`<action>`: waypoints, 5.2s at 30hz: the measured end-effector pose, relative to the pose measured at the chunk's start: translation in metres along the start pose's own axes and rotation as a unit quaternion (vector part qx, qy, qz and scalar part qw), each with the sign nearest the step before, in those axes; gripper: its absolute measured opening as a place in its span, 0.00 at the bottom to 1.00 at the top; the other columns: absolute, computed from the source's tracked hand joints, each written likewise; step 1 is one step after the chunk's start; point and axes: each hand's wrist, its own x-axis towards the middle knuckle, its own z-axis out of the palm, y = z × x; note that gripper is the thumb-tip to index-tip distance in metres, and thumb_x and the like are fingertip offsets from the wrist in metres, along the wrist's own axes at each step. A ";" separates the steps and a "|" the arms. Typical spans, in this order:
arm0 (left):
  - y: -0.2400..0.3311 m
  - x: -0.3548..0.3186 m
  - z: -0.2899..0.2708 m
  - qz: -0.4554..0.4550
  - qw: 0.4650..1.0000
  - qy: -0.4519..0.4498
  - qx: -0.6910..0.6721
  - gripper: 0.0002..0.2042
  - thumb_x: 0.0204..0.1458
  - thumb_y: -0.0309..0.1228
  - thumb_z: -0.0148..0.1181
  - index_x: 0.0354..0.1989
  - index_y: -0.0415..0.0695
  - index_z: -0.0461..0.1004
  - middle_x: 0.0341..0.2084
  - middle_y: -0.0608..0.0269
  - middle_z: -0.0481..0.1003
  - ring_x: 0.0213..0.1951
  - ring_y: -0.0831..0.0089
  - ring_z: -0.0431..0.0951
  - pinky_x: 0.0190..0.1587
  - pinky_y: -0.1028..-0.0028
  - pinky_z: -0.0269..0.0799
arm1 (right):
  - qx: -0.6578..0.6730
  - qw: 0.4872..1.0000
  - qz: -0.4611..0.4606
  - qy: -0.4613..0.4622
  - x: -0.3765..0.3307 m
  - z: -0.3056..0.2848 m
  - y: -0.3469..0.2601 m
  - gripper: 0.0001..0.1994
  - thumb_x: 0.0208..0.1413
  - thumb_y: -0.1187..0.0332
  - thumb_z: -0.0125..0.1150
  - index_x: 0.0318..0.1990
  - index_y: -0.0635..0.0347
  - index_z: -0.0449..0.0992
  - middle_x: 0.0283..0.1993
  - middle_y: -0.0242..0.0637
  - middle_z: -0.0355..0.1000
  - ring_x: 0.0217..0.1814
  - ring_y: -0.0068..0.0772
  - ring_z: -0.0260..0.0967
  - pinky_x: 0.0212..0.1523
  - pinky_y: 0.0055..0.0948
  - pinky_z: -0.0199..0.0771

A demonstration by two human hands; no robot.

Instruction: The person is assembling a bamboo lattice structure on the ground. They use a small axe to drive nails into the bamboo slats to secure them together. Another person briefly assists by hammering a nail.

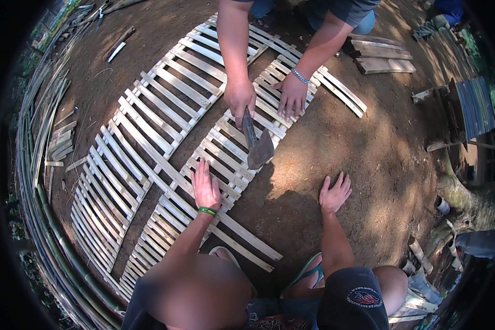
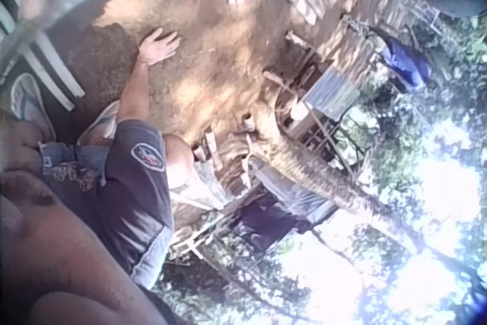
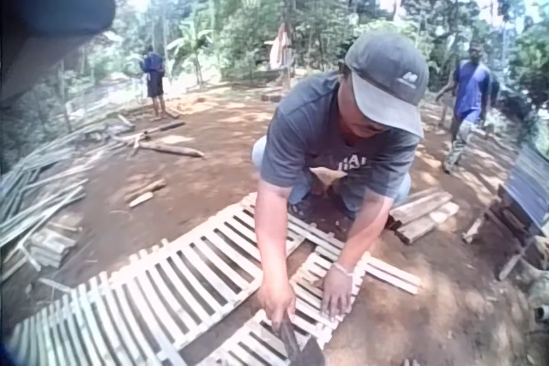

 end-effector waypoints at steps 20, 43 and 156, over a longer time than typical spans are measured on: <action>-0.004 -0.002 0.002 0.009 0.997 0.066 -0.050 0.29 0.61 0.29 0.51 0.72 0.39 0.61 0.73 0.43 0.62 0.75 0.45 0.60 0.78 0.48 0.48 | 0.000 1.000 -0.007 0.002 0.000 -0.002 0.000 0.33 0.68 0.46 0.54 0.71 0.59 0.67 0.76 0.52 0.60 0.80 0.54 0.53 0.78 0.58 0.50; -0.002 -0.004 -0.002 -0.049 0.974 0.122 -0.183 0.27 0.68 0.36 0.45 0.72 0.33 0.60 0.71 0.39 0.63 0.73 0.44 0.62 0.76 0.55 0.53 | 0.005 1.000 0.003 -0.012 0.000 -0.008 0.000 0.34 0.68 0.45 0.54 0.73 0.58 0.65 0.77 0.52 0.59 0.81 0.54 0.52 0.79 0.58 0.47; 0.014 -0.053 -0.034 0.073 0.982 -0.033 0.169 0.51 0.35 0.62 0.78 0.68 0.47 0.67 0.69 0.51 0.63 0.74 0.48 0.58 0.76 0.35 0.42 | 0.080 0.859 -0.247 -0.442 0.096 -0.105 0.054 0.26 0.68 0.49 0.60 0.47 0.71 0.74 0.32 0.63 0.77 0.41 0.71 0.77 0.44 0.57 0.75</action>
